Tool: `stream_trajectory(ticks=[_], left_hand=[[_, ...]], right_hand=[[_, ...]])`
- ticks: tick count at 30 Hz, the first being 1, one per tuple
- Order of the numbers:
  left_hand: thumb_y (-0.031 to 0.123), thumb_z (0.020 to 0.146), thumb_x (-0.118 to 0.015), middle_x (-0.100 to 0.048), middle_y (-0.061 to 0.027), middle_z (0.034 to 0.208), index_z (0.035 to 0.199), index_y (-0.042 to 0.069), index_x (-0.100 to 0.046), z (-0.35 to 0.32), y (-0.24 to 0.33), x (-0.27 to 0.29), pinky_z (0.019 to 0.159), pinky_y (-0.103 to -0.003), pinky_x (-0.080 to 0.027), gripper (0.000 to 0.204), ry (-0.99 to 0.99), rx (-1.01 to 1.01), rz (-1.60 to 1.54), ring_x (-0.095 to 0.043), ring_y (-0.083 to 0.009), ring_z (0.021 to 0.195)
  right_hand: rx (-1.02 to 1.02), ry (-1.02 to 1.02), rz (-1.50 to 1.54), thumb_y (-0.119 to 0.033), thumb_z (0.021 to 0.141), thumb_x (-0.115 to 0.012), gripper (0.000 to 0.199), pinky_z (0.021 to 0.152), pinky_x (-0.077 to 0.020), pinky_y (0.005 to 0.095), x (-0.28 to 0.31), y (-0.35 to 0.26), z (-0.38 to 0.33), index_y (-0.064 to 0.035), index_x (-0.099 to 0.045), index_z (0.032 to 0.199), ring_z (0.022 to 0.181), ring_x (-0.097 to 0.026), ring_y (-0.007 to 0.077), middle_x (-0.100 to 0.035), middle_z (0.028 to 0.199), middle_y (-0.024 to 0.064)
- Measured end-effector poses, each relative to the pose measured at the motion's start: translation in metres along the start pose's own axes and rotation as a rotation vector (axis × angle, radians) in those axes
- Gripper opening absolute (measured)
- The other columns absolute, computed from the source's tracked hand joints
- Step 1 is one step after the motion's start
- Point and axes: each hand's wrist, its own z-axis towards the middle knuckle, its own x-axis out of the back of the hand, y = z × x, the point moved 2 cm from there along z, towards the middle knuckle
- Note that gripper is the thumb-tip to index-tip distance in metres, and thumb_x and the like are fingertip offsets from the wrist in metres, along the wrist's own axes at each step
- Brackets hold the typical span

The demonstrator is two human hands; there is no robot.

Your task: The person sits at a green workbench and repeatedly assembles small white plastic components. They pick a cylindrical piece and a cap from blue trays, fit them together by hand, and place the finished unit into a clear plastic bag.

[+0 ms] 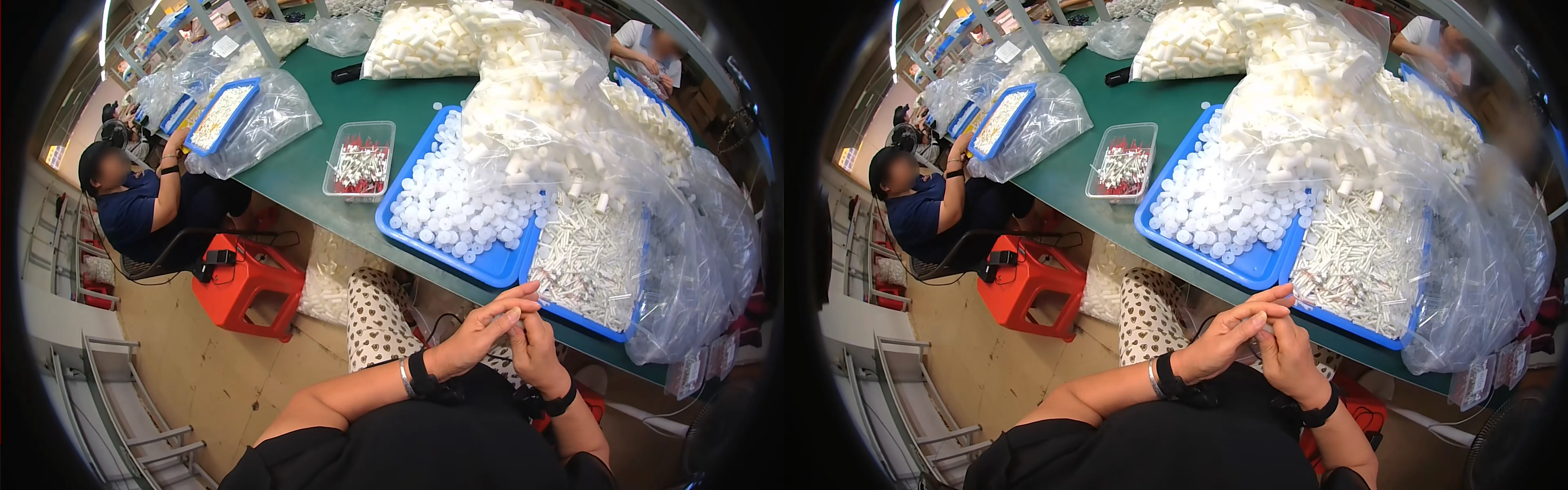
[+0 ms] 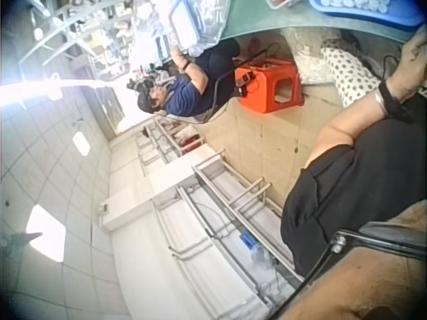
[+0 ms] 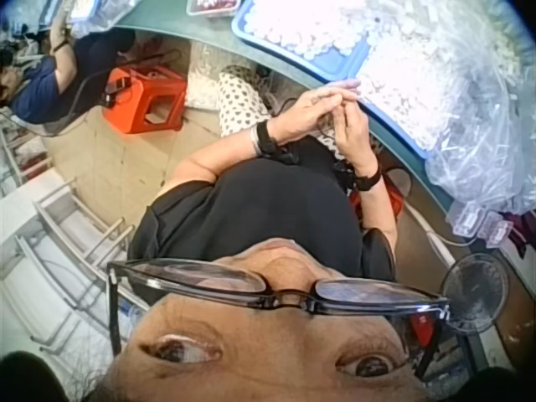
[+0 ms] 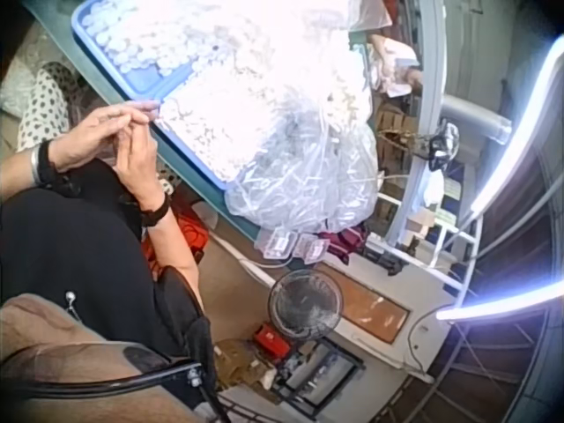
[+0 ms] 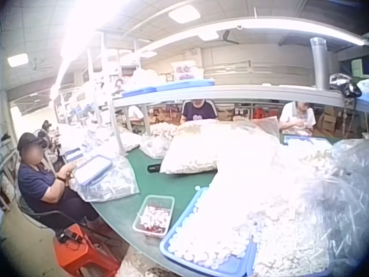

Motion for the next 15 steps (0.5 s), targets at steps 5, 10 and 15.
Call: stream_trajectory(ticks=[5, 10, 15], left_hand=[[0.028, 0.107, -0.038, -0.038, -0.0133, 0.153, 0.141, 0.003, -0.047, 0.004, -0.002, 0.004, 0.113, -0.037, -0.035, 0.043, 0.154, 0.260, -0.331, -0.040, -0.0238, 0.138], [0.029, 0.106, -0.035, -0.037, -0.0115, 0.154, 0.151, 0.001, -0.031, 0.007, -0.001, 0.007, 0.115, -0.036, -0.031, 0.053, 0.068, 0.231, -0.381, -0.040, -0.0206, 0.137], [0.026, 0.102, -0.044, -0.034, -0.0082, 0.156, 0.150, 0.006, -0.035, -0.001, -0.009, 0.005, 0.117, -0.038, -0.029, 0.052, 0.050, 0.279, -0.639, -0.034, -0.0210, 0.142]], right_hand=[[0.028, 0.025, -0.148, -0.008, 0.092, -0.062, 0.022, 0.067, -0.0502, 0.0446, 0.000, -0.006, 0.011, 0.0016, -0.054, 0.110, 0.082, -0.063, 0.0405, -0.062, 0.094, 0.0202], [0.224, 0.097, -0.383, -0.008, 0.087, -0.067, 0.023, 0.068, -0.0520, 0.0406, 0.008, -0.004, 0.010, -0.0024, -0.059, 0.108, 0.080, -0.063, 0.0345, -0.062, 0.098, 0.0164], [0.248, 0.063, -0.356, -0.009, 0.088, -0.065, 0.016, 0.064, -0.0502, 0.0411, 0.007, 0.000, 0.009, -0.0028, -0.061, 0.101, 0.073, -0.063, 0.0336, -0.063, 0.084, 0.0135]])
